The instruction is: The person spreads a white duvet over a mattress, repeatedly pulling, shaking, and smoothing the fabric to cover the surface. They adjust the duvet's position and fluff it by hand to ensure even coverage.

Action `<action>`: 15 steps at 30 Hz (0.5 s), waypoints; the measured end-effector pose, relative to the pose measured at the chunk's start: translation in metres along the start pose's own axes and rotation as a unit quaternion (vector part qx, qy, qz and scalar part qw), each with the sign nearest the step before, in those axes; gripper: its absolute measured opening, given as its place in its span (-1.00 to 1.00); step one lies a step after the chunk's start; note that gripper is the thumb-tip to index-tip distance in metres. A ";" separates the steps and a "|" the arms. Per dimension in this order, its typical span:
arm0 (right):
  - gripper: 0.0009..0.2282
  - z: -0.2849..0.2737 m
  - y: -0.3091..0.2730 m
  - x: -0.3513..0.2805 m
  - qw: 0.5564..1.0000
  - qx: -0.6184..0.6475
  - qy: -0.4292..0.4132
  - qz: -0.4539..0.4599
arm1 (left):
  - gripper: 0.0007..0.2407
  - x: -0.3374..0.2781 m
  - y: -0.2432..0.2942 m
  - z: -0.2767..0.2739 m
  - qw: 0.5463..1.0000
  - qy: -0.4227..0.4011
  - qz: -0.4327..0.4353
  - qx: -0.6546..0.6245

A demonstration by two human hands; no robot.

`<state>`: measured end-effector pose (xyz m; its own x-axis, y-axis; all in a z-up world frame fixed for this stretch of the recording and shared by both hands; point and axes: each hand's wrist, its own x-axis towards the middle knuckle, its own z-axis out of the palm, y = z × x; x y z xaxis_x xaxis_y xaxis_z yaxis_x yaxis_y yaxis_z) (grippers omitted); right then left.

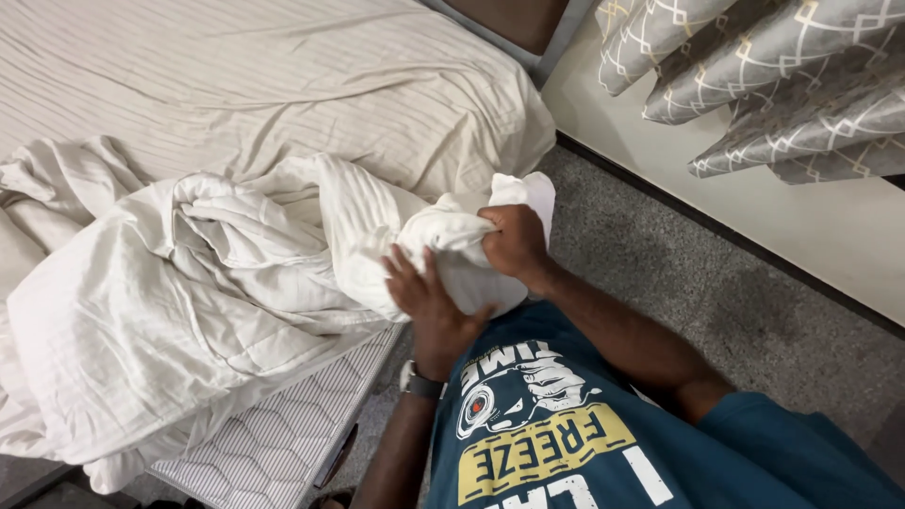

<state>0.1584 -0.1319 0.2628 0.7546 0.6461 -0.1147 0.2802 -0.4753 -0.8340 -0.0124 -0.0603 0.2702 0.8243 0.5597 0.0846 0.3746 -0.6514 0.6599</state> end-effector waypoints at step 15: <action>-0.16 -0.007 -0.022 -0.054 0.952 0.123 -0.128 -0.249 | -0.10 0.038 -0.004 -0.004 0.983 0.081 0.075 -0.145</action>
<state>0.1161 -0.1603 0.2912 0.3857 0.8945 0.2259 0.3942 0.0616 -0.9170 0.0154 -0.0340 0.2736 0.7741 0.5579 0.2994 0.0978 -0.5725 0.8140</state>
